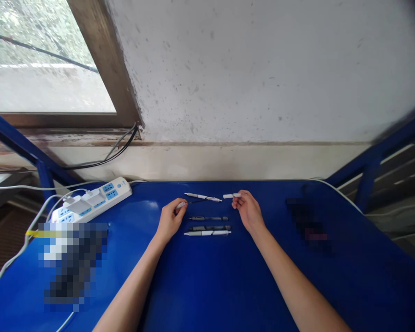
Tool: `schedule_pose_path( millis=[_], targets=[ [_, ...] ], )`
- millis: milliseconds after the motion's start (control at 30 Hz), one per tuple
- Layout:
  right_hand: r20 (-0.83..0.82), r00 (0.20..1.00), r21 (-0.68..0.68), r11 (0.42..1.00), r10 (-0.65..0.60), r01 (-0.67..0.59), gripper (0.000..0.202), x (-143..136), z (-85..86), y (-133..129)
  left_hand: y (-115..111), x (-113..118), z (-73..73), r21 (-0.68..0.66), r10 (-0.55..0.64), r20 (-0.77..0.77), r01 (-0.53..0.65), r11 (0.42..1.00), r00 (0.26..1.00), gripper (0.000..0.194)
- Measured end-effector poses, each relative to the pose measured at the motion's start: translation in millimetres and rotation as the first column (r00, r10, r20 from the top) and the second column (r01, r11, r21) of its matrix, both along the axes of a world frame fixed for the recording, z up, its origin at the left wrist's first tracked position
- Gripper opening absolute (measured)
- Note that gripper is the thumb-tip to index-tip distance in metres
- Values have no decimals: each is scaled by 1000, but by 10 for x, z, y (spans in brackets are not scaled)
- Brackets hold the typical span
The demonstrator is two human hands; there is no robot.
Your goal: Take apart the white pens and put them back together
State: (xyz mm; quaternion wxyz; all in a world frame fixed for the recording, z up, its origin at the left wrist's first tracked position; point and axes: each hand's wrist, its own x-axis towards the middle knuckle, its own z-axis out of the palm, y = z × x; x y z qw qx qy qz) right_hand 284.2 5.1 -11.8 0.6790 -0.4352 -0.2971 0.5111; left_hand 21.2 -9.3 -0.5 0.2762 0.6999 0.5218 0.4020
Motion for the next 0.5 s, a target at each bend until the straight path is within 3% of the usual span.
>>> schedule_pose_path(
  millis=[267, 500],
  targets=[
    [33, 998, 44, 998, 50, -51, 12, -23, -27, -18, 22, -11, -37, 25, -103, -173, 109, 994, 980, 20],
    [206, 976, 36, 996, 75, -84, 19, -61, -63, -29, 16, 9, -66, 3, -81, -271, 85, 996, 959, 16]
  ],
)
